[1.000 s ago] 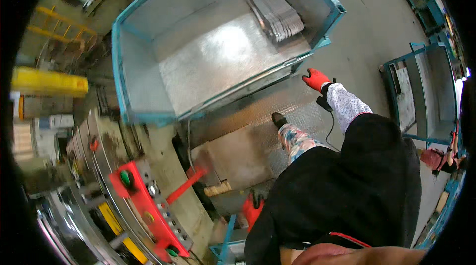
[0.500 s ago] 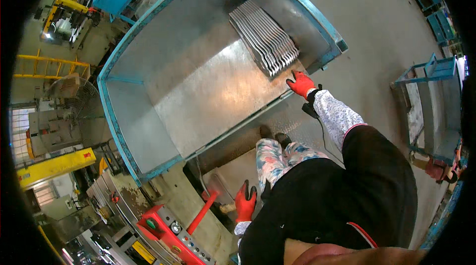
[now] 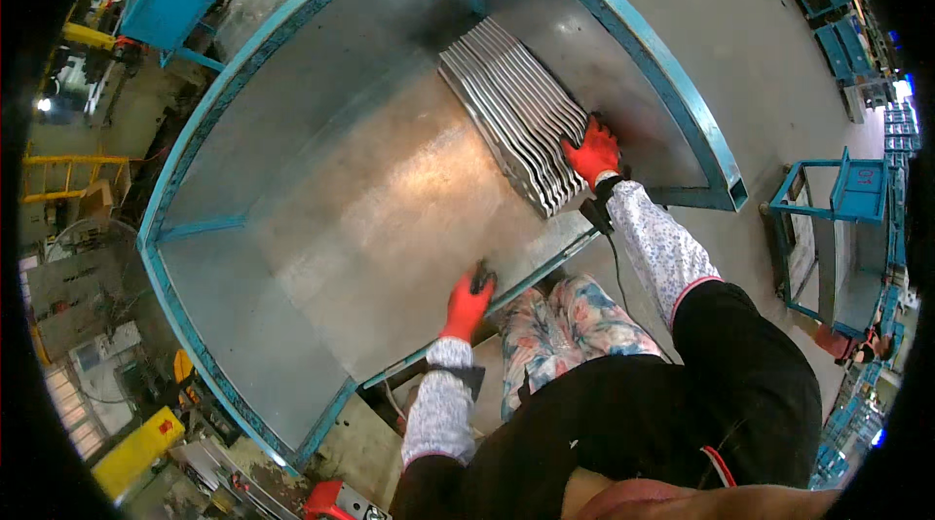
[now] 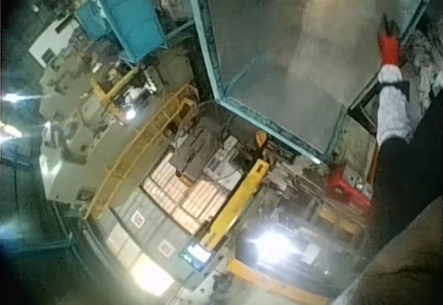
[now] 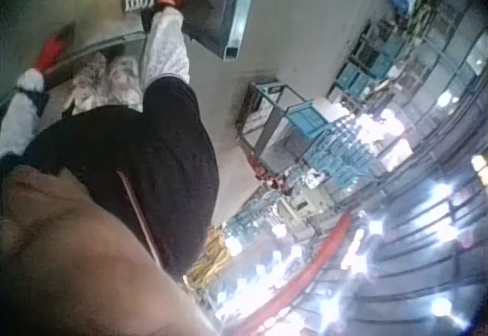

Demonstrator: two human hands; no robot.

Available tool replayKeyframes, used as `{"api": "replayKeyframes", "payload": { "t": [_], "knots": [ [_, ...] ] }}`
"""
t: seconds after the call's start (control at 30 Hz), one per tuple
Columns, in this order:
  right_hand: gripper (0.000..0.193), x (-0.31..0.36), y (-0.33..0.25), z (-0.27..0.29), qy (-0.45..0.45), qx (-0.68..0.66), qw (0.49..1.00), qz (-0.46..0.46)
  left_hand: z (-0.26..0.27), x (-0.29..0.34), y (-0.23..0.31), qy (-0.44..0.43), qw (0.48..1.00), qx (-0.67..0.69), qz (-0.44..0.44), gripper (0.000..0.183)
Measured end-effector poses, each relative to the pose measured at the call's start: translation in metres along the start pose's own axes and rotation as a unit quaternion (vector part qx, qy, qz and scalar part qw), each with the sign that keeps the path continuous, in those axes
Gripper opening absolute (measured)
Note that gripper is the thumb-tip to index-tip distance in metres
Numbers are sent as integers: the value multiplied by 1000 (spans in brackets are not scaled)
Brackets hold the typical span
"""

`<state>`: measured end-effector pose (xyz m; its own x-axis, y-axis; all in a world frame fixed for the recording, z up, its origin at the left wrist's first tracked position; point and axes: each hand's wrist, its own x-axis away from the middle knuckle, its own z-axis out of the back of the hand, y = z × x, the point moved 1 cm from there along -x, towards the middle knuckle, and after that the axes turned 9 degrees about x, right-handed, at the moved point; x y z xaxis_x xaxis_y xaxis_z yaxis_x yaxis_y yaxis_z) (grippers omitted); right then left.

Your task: Operating a large industrial metal press to stamp and form sheet metal parts.

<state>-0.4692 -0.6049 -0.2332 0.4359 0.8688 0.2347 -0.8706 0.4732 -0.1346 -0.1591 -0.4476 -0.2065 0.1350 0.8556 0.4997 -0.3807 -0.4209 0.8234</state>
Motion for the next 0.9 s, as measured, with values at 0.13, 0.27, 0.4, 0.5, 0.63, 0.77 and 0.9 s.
{"api": "replayKeyframes", "payload": {
  "t": [0.13,0.27,0.4,0.5,0.63,0.77,0.9],
  "knots": [
    [82,-10,-3,-6,-43,-61,997,-32,-17,-103,-6,33,986,158,-48,45],
    [77,-1,-16,-17,-193,-109,973,66,-27,-171,-12,117,978,170,-20,42],
    [81,-27,-41,-34,-123,-117,973,158,-17,-178,-39,140,949,270,83,38],
    [84,-72,-77,-37,-181,-252,942,124,2,-190,-50,168,936,294,99,37],
    [74,-100,-92,-54,-285,-360,880,124,11,-219,-36,144,931,333,38,40],
    [44,-101,-80,-74,-250,-468,842,96,-14,-262,-45,144,893,420,66,44],
    [50,-95,-74,-84,-360,-539,757,-74,-16,-278,-96,95,902,396,147,51]
  ]
}}
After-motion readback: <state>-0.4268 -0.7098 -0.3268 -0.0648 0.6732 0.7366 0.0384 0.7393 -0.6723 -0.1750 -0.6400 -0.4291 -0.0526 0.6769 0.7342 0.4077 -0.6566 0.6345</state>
